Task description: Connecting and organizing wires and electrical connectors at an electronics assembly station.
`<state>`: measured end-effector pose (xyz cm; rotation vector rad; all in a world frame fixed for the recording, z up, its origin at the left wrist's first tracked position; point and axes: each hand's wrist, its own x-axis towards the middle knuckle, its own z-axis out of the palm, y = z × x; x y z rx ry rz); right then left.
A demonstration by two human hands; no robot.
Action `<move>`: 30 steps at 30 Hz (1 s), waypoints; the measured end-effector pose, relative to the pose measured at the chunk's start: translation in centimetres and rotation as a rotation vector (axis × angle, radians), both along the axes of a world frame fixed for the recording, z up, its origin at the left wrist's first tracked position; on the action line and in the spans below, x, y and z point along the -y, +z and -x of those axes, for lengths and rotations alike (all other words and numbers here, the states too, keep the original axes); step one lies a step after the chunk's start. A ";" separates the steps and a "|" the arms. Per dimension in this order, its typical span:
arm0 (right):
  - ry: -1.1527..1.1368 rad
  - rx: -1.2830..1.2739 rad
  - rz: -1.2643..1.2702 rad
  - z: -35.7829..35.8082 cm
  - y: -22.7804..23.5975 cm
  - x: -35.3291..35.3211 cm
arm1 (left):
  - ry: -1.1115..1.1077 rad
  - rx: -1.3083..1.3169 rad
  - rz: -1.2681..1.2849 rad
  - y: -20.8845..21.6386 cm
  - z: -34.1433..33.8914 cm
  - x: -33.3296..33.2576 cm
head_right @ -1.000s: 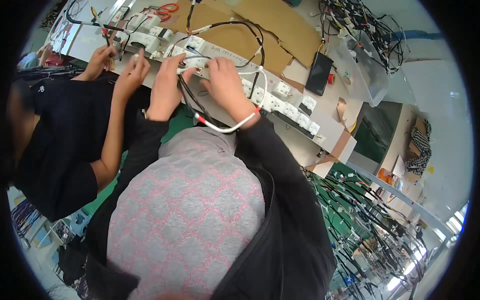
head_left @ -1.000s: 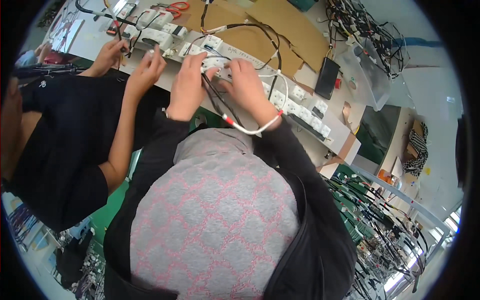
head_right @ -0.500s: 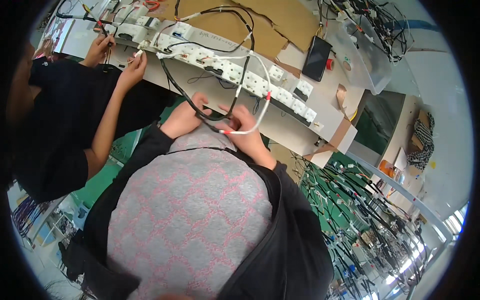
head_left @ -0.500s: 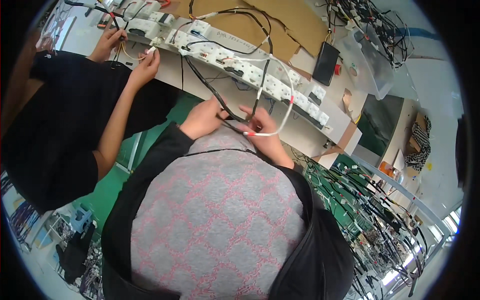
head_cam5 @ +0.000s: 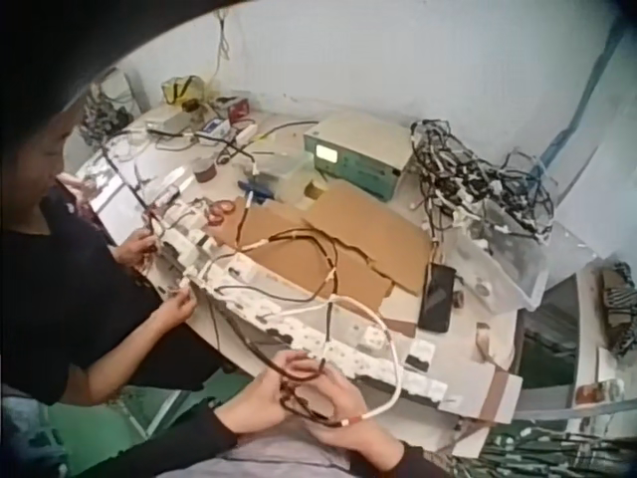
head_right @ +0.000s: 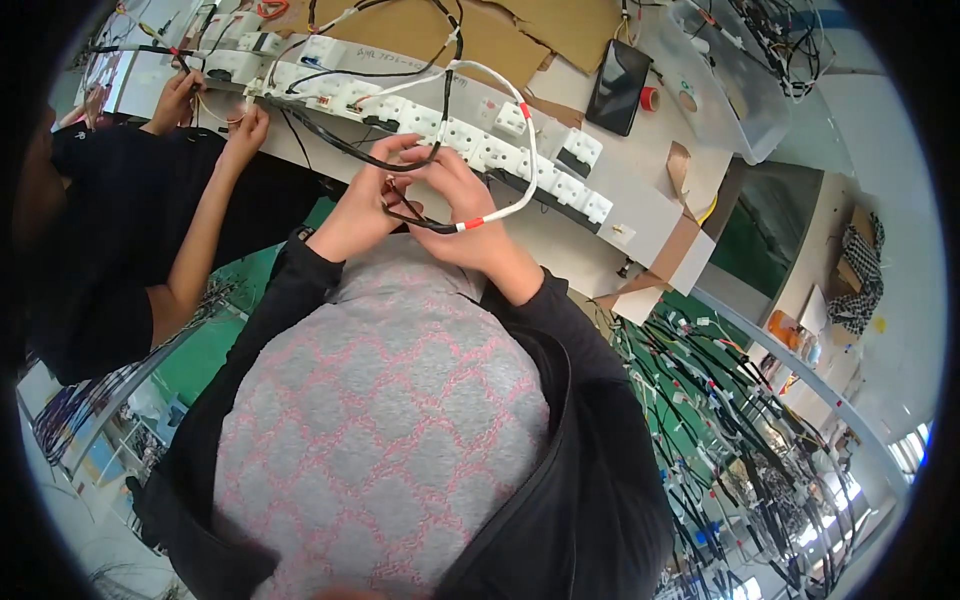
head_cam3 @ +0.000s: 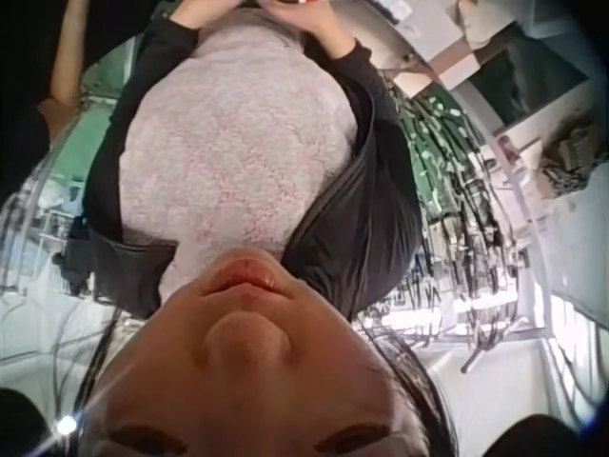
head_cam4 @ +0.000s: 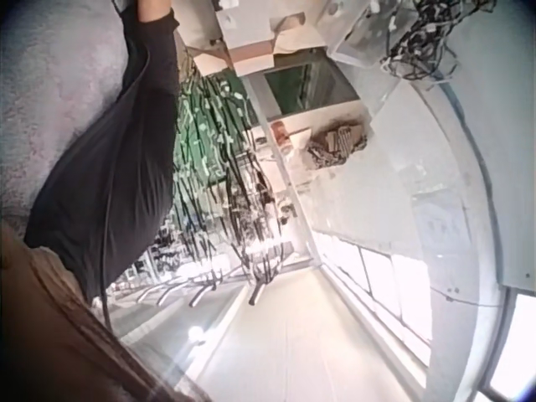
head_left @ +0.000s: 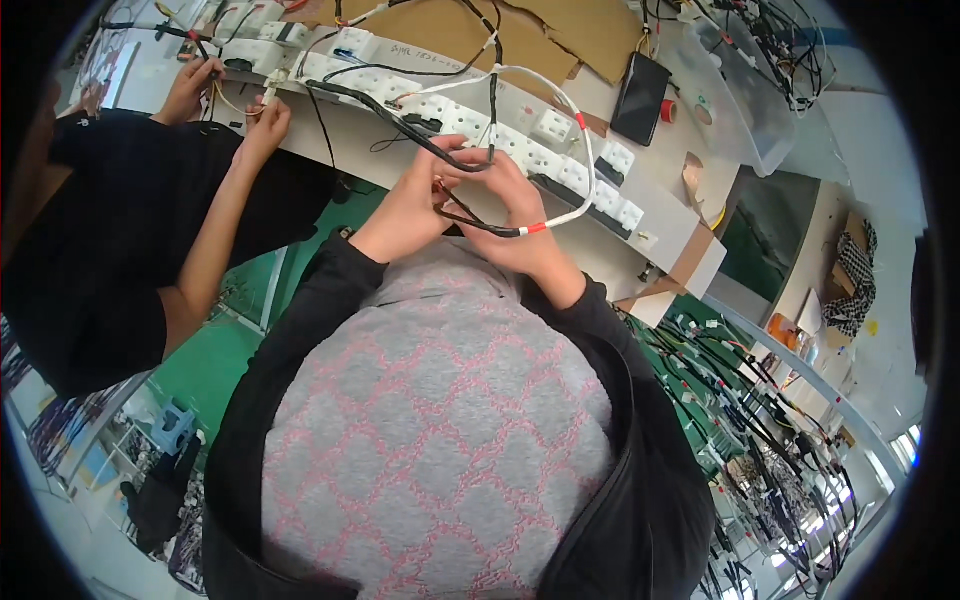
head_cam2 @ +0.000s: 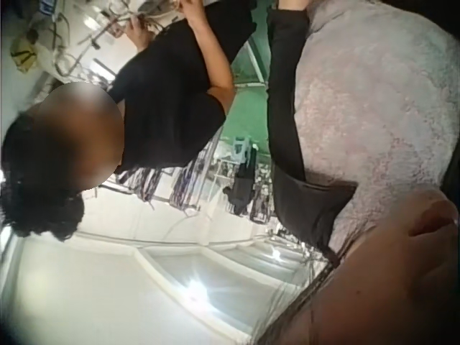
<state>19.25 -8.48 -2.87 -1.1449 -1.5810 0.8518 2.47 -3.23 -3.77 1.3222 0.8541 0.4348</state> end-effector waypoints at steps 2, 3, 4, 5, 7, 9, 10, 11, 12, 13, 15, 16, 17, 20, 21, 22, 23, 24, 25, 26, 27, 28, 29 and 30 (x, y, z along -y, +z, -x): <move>-0.018 -0.026 0.000 0.0 0.5 0.0 | 0.028 0.032 0.066 0.5 -0.1 0.0; -0.032 -0.047 -0.002 0.0 0.7 0.1 | 0.059 0.069 0.131 0.7 -0.1 0.0; -0.037 -0.049 0.002 0.2 0.5 0.4 | 0.055 0.067 0.136 0.4 0.1 0.2; -0.024 -0.039 0.037 0.4 0.1 0.8 | 0.035 0.050 0.080 0.2 0.2 0.1; -0.016 -0.026 0.073 0.7 -0.2 1.4 | 0.011 0.037 0.026 0.0 0.4 -0.1; -0.112 -0.113 0.283 1.2 0.1 1.9 | -0.133 -0.190 -0.191 0.8 0.7 -0.5; -0.145 -0.111 0.252 1.3 0.4 1.9 | -0.202 -0.215 -0.086 1.2 1.1 -0.8; -0.152 -0.106 0.256 1.4 0.4 2.2 | -0.209 -0.209 -0.083 1.1 1.9 -0.9; -0.163 -0.165 0.392 1.4 0.2 2.5 | -0.326 -0.195 -0.097 0.8 2.7 -1.1; -0.175 -0.224 0.527 1.5 0.1 2.7 | -0.444 -0.180 -0.112 0.6 3.1 -1.1; -0.172 -0.302 0.616 1.5 0.2 2.5 | -0.463 -0.129 0.001 2.2 2.7 -1.8; -0.164 -0.384 0.699 1.5 0.3 2.5 | -0.543 -0.146 -0.069 2.0 2.4 -2.5; -0.167 -0.383 0.704 1.6 0.3 2.4 | -0.620 -0.163 -0.137 2.1 2.5 -3.1; -0.161 -0.402 0.731 1.4 0.4 1.9 | -0.578 -0.168 -0.185 1.2 2.8 -4.4; -0.164 -0.401 0.734 1.5 0.2 1.8 | -0.581 -0.184 -0.170 0.7 3.0 -4.8; -0.184 -0.390 0.738 1.5 0.1 1.8 | -0.581 -0.182 -0.168 0.4 3.1 -5.1; -0.207 -0.378 0.741 1.5 -0.2 1.7 | -0.558 -0.176 -0.143 0.4 3.1 -5.5; -0.197 -0.441 0.744 1.6 -0.4 1.7 | -0.533 -0.172 -0.119 0.5 3.2 -5.8; -0.199 -0.439 0.744 1.7 -0.5 1.7 | -0.533 -0.169 -0.120 0.8 3.2 -5.9; -0.202 -0.455 0.743 1.8 -0.4 1.6 | -0.513 -0.170 -0.154 1.2 3.3 -6.1; -0.204 -0.470 0.742 2.0 -0.4 1.5 | -0.492 -0.171 -0.189 1.7 3.4 -6.4; -0.202 -0.468 0.742 2.1 -0.2 1.4 | -0.512 -0.167 -0.209 2.5 3.4 -6.7; -0.222 -0.483 0.742 2.2 0.0 1.2 | -0.507 -0.167 -0.210 2.5 3.5 -6.5; -0.242 -0.497 0.742 2.3 0.4 1.0 | -0.482 -0.141 -0.110 2.5 3.7 -6.3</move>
